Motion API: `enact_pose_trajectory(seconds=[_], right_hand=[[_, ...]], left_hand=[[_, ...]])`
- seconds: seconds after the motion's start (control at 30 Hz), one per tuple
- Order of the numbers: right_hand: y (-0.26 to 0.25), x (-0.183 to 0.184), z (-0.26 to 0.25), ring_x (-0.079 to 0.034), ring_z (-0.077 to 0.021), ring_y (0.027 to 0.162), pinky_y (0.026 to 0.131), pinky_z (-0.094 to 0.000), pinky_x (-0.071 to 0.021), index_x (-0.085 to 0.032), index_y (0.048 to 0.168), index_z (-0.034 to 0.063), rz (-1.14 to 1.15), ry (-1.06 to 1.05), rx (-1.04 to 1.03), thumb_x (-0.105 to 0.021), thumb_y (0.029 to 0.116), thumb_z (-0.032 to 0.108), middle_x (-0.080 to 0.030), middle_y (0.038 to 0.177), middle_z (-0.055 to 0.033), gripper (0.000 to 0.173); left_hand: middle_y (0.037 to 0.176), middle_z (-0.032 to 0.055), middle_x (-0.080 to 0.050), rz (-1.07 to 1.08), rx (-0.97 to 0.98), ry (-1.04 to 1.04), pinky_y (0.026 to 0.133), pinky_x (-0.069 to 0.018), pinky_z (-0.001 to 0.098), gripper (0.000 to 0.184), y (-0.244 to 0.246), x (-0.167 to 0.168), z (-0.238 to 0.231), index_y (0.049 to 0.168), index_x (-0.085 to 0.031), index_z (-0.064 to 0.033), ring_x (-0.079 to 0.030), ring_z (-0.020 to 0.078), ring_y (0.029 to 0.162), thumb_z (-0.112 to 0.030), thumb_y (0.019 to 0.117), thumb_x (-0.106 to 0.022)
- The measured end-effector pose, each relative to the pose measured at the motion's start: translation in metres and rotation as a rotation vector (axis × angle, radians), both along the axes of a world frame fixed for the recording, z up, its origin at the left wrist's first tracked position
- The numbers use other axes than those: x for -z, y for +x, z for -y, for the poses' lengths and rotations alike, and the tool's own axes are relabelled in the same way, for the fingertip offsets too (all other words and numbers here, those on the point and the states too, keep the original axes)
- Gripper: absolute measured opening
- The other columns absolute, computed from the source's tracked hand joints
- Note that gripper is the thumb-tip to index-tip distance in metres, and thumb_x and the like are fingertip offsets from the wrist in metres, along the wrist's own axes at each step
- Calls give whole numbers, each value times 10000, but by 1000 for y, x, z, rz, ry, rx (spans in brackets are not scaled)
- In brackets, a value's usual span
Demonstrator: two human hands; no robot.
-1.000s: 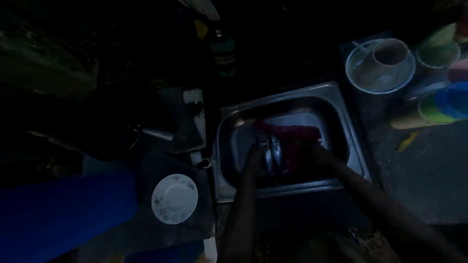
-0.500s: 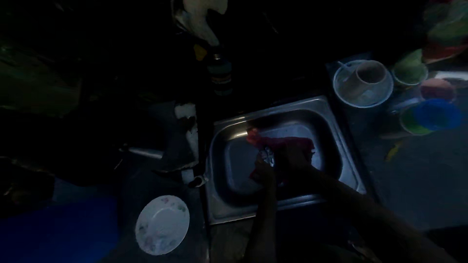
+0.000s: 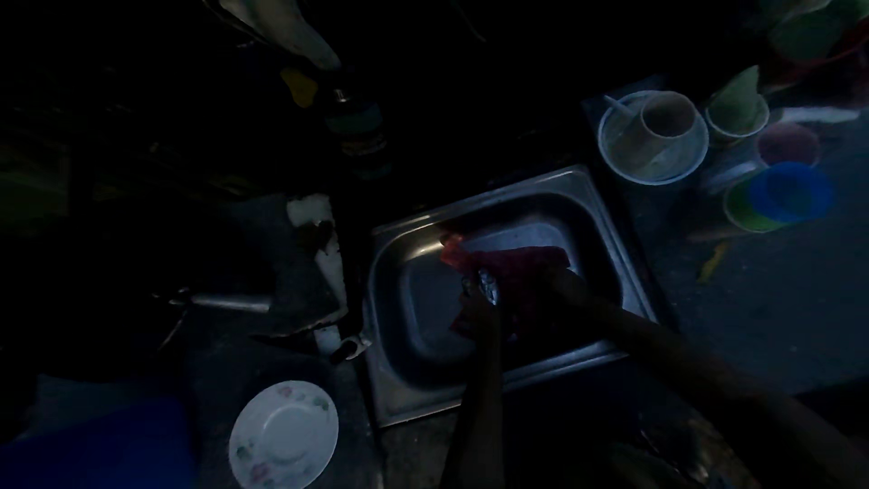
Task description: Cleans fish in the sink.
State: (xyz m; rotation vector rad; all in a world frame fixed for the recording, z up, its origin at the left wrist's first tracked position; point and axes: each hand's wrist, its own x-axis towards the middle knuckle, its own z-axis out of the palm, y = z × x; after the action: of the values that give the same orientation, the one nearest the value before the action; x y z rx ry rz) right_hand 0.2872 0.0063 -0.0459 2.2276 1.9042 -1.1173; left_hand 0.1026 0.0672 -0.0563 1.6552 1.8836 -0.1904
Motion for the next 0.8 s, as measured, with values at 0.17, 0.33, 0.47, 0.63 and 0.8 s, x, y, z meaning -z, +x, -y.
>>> enact_pose_trajectory(seconds=[0.17, 0.33, 0.47, 0.63, 0.8], right_hand=[[-7, 7, -8, -385, -505, 1431, 1110, -654, -382, -469, 1511, 47, 59, -92, -28, -502, 1063, 184, -425, 1539, -290, 469], [19, 7, -15, -488, -387, 1387, 1171, -533, -368, -542, 1440, -2, -190, -76, 324, -508, 1077, 242, -532, 1468, -249, 439], [43, -26, -13, -628, -357, 1154, 1020, -491, -499, -571, 1333, -64, -431, 16, 541, -571, 1043, 89, -623, 1271, -273, 328], [36, -66, -5, -646, -212, 820, 738, -379, -585, -584, 1207, -52, -759, 100, 787, -594, 970, -44, -623, 1048, -176, 237], [21, -55, 18, -653, -211, 1092, 962, -376, -548, -562, 1368, -19, -853, 139, 703, -633, 989, 80, -646, 1256, -186, 398]], left_hand=[[1553, 293, -368, -31, 1, -31, 980, -523, 546, 896, 1, -3, -1, 1625, -264, -175, -563, 447, 1267, -315, 901, -773], [1538, 317, -369, 13, -49, 20, 986, -517, 562, 884, 4, -5, 2, 1614, -279, -143, -563, 459, 1259, -277, 898, -780], [1577, 295, -335, -82, -23, 44, 1031, -451, 633, 889, 15, -3, 11, 1634, -224, -151, -495, 492, 1327, -261, 921, -742], [1578, 297, -346, -98, 34, 119, 1032, -451, 627, 737, 20, 1, 16, 1619, -283, -141, -496, 499, 1326, -214, 984, -652], [1549, 298, -399, -59, 134, 183, 1015, -471, 650, 714, 12, -8, 16, 1614, -279, -91, -510, 493, 1328, -267, 1014, -624]])
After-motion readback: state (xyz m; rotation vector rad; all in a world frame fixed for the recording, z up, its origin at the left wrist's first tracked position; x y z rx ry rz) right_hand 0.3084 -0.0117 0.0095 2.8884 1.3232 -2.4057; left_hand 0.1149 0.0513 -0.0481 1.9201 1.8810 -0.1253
